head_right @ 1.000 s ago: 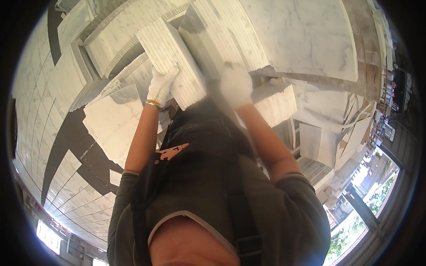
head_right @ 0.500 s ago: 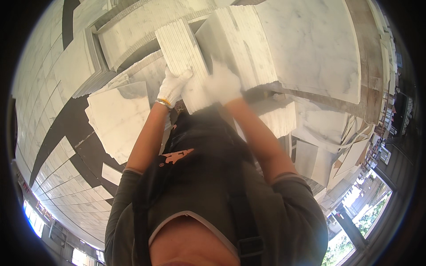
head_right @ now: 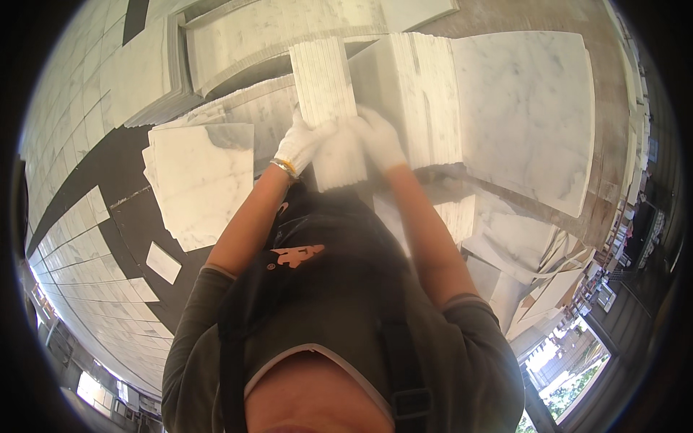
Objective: The person repeatedly picks up white rectangular tiles from a large pile and places them onto a growing stack on the floor. The person handles the tiles one at a time, aligning them as they build the stack.
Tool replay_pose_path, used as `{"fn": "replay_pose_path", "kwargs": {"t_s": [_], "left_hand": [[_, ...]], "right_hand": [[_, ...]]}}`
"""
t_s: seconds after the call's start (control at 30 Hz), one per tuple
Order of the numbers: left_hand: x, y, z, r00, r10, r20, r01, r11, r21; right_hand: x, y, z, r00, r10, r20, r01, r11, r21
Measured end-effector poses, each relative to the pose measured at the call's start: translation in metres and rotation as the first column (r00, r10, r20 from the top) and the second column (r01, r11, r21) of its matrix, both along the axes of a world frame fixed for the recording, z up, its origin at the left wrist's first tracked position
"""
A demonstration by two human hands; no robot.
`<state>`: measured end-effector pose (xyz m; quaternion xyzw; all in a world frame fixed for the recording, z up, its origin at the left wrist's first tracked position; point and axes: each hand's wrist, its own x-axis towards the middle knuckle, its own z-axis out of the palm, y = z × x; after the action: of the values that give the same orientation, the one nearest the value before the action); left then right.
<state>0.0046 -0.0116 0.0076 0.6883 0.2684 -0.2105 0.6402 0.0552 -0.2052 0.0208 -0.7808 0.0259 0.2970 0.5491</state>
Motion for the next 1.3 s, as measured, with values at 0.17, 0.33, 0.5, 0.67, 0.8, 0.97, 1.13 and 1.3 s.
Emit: {"fn": "replay_pose_path", "kwargs": {"t_s": [0.17, 0.33, 0.5, 0.67, 0.8, 0.97, 1.13, 1.3], "left_hand": [[0.000, 0.003, -0.018, 0.975, -0.191, 0.111, 0.175, 0.975, 0.139], [0.002, 0.002, -0.010, 0.993, -0.113, 0.042, 0.112, 0.994, 0.019], [0.000, 0.007, -0.001, 0.995, -0.047, -0.086, 0.047, 0.999, -0.004], [0.001, 0.003, -0.002, 0.996, -0.077, -0.052, 0.081, 0.993, 0.089], [0.002, 0.002, -0.003, 0.995, -0.039, -0.096, 0.040, 0.999, 0.007], [0.002, 0.005, -0.008, 0.996, -0.088, -0.003, 0.088, 0.994, 0.070], [0.002, 0.007, -0.006, 0.995, -0.090, -0.034, 0.090, 0.996, 0.001], [0.001, 0.006, -0.005, 0.998, -0.068, -0.009, 0.067, 0.997, -0.022]], "right_hand": [[-0.003, 0.001, -0.004, 0.981, 0.060, 0.182, -0.005, 0.959, -0.285], [-0.004, -0.007, -0.004, 0.946, 0.173, 0.276, -0.024, 0.882, -0.470], [0.014, -0.016, -0.010, 0.918, 0.225, 0.326, -0.016, 0.843, -0.537], [0.053, -0.016, -0.023, 0.970, 0.169, 0.173, -0.045, 0.830, -0.557], [0.078, 0.004, -0.033, 0.940, 0.338, 0.049, -0.210, 0.683, -0.699], [0.084, 0.001, -0.022, 0.928, 0.371, 0.038, -0.232, 0.653, -0.721], [0.084, -0.040, 0.029, 0.982, 0.189, 0.007, -0.169, 0.895, -0.412], [0.086, -0.096, 0.129, 0.999, 0.033, -0.020, -0.037, 0.980, -0.196]]}}
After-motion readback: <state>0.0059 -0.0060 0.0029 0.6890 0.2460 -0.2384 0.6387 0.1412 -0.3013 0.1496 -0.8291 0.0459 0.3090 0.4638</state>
